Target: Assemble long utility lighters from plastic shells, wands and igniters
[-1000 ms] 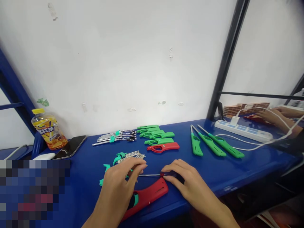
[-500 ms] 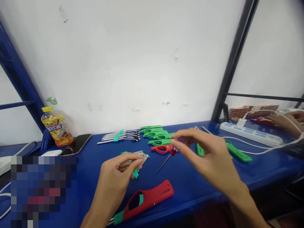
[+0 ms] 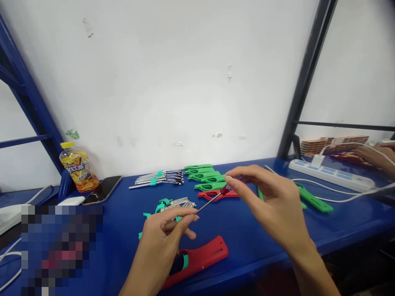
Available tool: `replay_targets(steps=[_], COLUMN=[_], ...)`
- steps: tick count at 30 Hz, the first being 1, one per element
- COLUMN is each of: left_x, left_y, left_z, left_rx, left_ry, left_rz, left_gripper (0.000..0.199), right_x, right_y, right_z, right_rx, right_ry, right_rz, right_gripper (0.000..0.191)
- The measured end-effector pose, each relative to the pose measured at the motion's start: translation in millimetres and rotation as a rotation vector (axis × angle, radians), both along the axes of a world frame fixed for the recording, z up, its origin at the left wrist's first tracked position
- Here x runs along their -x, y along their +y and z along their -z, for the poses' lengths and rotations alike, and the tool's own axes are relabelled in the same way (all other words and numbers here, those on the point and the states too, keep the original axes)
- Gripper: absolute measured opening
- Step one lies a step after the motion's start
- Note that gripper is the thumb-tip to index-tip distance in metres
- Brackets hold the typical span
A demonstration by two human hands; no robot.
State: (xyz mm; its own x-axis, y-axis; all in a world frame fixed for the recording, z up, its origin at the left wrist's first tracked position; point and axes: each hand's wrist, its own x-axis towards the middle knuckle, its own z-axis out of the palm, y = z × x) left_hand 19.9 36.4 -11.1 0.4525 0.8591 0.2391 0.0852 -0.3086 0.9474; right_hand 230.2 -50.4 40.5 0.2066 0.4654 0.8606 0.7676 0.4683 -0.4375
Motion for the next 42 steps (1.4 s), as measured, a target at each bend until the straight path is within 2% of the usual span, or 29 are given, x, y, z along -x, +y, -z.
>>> replay_targets(steps=[4, 14, 23, 27, 33, 39, 42], left_x=[0.0, -8.2, -8.7, -8.9, -15.7, -21.0, -23.5], left_y=[0.1, -7.2, -8.8, -11.8, -19.9, -24.1, -22.9], left_z=[0.4, -9.8, 0.4, 2.3, 10.1, 24.8, 36.6], left_rx=[0.045, 0.060, 0.069, 0.082, -0.079, -0.271, -0.346], left_ry=[0.044, 0.093, 0.111, 0.117, -0.012, 0.100, 0.140], left_rz=[-0.004, -0.055, -0.035, 0.013, 0.041, 0.018, 0.056], left_gripper=[0.040, 0.043, 0.042, 0.036, 0.015, 0.020, 0.024], right_x=[0.9, 2.2, 2.5, 1.9, 3.2, 9.5, 12.8], right_y=[-0.9, 0.2, 0.6, -2.5, -11.0, -21.9, -26.3], right_z=[0.7, 1.8, 0.5, -0.6, -5.7, -12.3, -11.3], right_rx=[-0.007, 0.005, 0.014, 0.029, 0.056, 0.146, 0.198], right_ry=[-0.008, 0.041, 0.020, 0.011, 0.003, -0.097, -0.121], right_rz=[-0.008, -0.053, -0.071, -0.091, -0.072, -0.074, -0.090], right_gripper=[0.008, 0.009, 0.009, 0.012, 0.015, 0.018, 0.022])
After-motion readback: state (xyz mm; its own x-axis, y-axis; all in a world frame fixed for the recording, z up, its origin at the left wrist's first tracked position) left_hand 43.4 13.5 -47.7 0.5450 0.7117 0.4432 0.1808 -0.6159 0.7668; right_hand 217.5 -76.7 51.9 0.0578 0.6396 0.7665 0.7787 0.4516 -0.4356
